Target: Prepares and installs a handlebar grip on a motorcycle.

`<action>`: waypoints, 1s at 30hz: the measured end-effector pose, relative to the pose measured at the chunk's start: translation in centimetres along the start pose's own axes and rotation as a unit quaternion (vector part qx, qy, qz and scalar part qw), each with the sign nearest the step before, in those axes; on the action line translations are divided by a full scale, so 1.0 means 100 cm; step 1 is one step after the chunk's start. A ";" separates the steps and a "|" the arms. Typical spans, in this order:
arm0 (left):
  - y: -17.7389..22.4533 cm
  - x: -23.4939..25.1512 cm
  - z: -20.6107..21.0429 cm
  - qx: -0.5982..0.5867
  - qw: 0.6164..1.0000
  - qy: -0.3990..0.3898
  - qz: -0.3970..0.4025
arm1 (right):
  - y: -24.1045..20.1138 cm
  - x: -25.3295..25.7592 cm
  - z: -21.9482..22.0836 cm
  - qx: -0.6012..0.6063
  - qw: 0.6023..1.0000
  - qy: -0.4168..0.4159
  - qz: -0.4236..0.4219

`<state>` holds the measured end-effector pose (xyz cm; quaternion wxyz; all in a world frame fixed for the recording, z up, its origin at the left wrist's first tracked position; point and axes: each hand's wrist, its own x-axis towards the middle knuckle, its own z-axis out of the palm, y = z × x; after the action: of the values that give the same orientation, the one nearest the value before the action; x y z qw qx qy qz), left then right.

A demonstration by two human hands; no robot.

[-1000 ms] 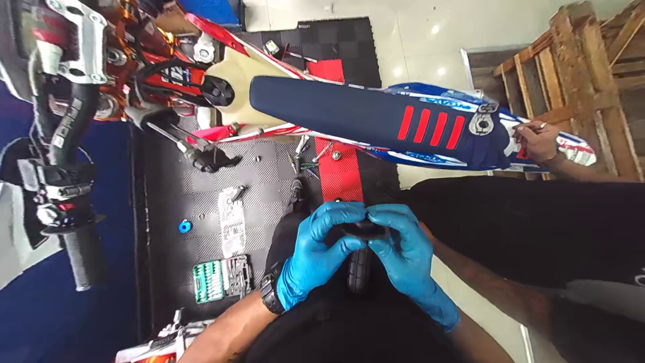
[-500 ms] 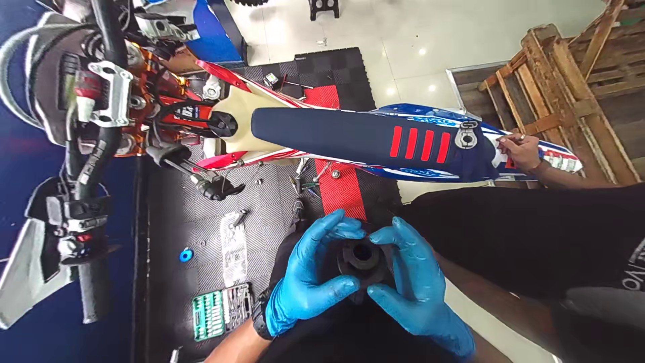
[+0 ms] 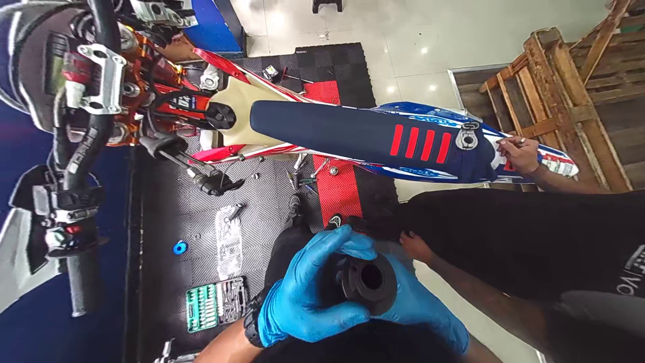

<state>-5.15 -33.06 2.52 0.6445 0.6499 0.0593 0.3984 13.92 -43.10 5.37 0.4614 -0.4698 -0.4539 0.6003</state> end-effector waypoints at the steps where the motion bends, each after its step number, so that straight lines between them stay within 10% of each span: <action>1: 0.001 0.000 -0.001 0.010 1.000 0.003 0.001 | 0.002 0.001 -0.002 0.004 1.000 0.001 -0.013; 9: 0.000 0.001 -0.010 0.064 0.997 0.045 0.006 | 0.040 -0.008 0.008 0.009 0.990 0.096 -0.099; 23: -0.015 -0.011 -0.024 0.107 0.994 0.017 -0.031 | 0.026 0.002 -0.053 -0.158 0.984 -0.010 -0.080; 30: -0.021 -0.016 -0.021 0.008 0.983 0.153 -0.105 | 0.002 0.015 -0.078 -0.020 0.993 0.019 -0.113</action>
<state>-6.57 -32.00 -0.35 0.6611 0.5762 0.2282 0.4229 21.37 -40.74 3.84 0.5258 -0.4356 -0.5071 0.5260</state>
